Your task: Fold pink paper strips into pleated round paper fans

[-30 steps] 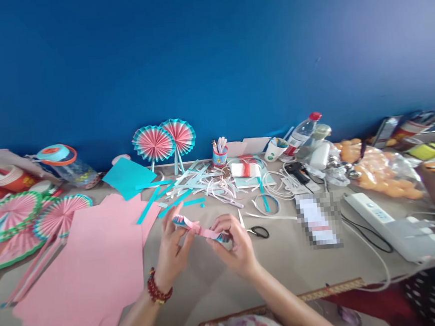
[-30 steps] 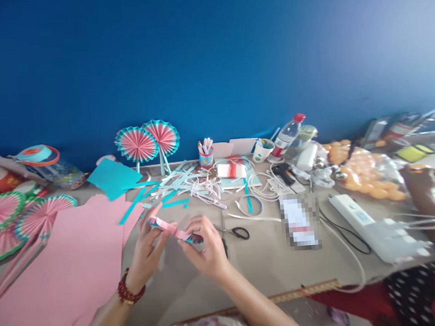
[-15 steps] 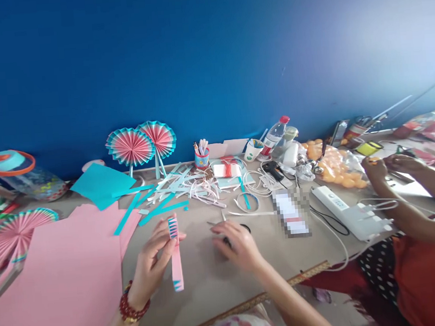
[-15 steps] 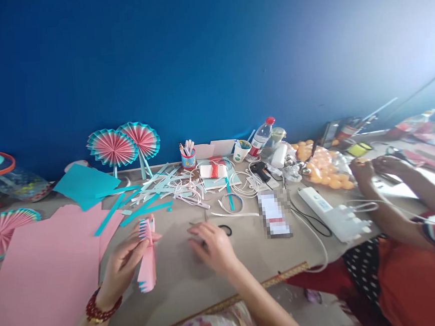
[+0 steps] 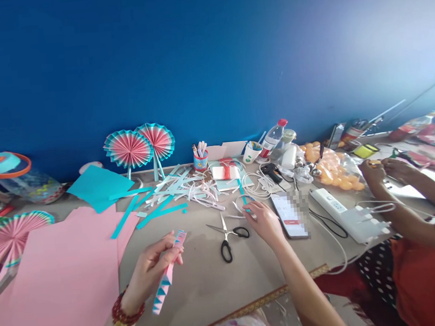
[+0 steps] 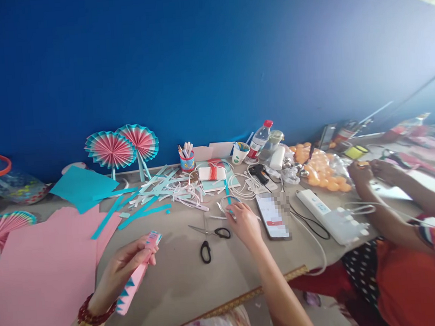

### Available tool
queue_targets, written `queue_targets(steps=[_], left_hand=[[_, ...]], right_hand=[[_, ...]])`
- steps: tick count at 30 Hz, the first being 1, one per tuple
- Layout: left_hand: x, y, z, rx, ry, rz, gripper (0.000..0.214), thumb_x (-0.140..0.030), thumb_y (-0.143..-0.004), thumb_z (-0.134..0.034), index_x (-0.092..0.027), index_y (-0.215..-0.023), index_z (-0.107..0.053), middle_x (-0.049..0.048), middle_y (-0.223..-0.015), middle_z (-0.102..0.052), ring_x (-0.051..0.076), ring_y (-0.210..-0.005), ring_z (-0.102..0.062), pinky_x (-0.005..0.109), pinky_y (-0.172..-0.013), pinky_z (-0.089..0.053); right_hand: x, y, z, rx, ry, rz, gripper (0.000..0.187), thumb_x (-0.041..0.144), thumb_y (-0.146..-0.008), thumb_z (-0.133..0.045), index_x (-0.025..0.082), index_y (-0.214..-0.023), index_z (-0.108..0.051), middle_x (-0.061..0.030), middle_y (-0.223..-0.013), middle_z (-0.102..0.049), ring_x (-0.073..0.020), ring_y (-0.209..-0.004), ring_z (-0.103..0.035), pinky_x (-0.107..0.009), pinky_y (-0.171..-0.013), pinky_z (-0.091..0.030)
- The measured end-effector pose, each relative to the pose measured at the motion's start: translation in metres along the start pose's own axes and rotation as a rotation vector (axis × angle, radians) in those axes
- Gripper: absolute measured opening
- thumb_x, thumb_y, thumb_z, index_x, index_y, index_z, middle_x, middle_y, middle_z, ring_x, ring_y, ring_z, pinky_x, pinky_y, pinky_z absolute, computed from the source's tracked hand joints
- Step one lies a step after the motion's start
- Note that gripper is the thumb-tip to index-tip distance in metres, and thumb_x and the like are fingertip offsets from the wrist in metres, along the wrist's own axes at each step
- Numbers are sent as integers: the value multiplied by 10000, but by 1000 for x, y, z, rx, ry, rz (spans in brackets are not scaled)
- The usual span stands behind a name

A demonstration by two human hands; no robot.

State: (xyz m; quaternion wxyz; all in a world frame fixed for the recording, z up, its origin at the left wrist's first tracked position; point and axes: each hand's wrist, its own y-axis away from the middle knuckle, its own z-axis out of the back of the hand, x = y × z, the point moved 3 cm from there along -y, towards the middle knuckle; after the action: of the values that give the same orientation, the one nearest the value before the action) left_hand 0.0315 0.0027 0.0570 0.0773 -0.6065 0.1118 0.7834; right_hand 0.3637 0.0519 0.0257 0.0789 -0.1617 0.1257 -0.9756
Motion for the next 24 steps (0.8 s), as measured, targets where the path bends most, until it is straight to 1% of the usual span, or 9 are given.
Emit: queue_targets(steps=[4, 6, 8, 11, 13, 17, 19, 21, 24], left_hand=[[-3, -1, -2, 16, -28, -5, 378, -423, -905, -469, -208, -623, -597, 44, -743, -635, 200, -814, -623, 466, -990, -470], [-2, -2, -4, 29, -54, -21, 377, -407, -923, -439, -210, -634, -579, 46, -751, -626, 201, -811, -622, 456, -956, -496], [2, -2, -4, 38, -124, -68, 359, -365, -943, -413, -211, -656, -564, 35, -735, -613, 195, -824, -622, 441, -976, -482], [9, -4, -5, 43, -337, -234, 281, -292, -944, -436, -210, -705, -559, 5, -708, -589, 167, -774, -601, 431, -1052, -406], [14, -7, -8, 50, -505, -334, 215, -255, -939, -450, -210, -777, -583, 8, -757, -614, 166, -777, -592, 436, -1060, -384], [18, -10, -15, 55, -754, -406, 186, -198, -934, -464, -229, -894, -643, 14, -850, -678, 197, -910, -599, 499, -1083, -322], [18, -11, -18, 62, -813, -410, 197, -195, -939, -466, -234, -900, -655, 8, -846, -683, 198, -932, -597, 520, -1105, -281], [19, -11, -21, 66, -866, -399, 203, -190, -940, -462, -229, -893, -656, 16, -887, -678, 202, -976, -590, 523, -1117, -263], [20, -10, -21, 42, -918, -389, 161, -200, -920, -494, -219, -971, -646, 49, -1069, -659, 235, -1120, -547, 538, -1124, -255]], right_hand=[[1, -10, -9, 38, 125, -10, 89, 227, -868, -553, 218, -888, -640, -60, -934, -684, -225, -883, -601, -300, -778, -439], [2, -14, -11, 64, 177, -21, 57, 203, -842, -571, 216, -820, -622, -61, -901, -680, -228, -869, -606, -292, -740, -429], [1, -17, -10, 70, 195, -31, 73, 183, -838, -559, 215, -786, -600, -57, -856, -679, -223, -827, -616, -281, -690, -417], [-5, -18, -5, 62, 178, -34, 96, 200, -888, -491, 213, -863, -582, -39, -797, -683, -203, -739, -630, -272, -632, -408], [-9, -18, 0, 33, 142, -16, 121, 227, -919, -449, 208, -913, -569, -35, -785, -682, -201, -723, -637, -276, -632, -418], [-11, -16, 17, -80, 12, 83, 121, 269, -923, -455, 206, -899, -555, -45, -799, -674, -212, -760, -638, -310, -708, -456], [-5, -15, 25, -128, -45, 141, 105, 271, -917, -470, 212, -896, -554, -49, -810, -669, -217, -774, -633, -332, -747, -472], [8, -14, 33, -164, -93, 223, 78, 254, -906, -490, 215, -890, -556, -52, -797, -659, -228, -806, -628, -365, -807, -481], [40, -7, 37, -160, -171, 374, 30, 207, -877, -532, 217, -882, -560, -48, -775, -645, -246, -892, -624, -422, -911, -465]])
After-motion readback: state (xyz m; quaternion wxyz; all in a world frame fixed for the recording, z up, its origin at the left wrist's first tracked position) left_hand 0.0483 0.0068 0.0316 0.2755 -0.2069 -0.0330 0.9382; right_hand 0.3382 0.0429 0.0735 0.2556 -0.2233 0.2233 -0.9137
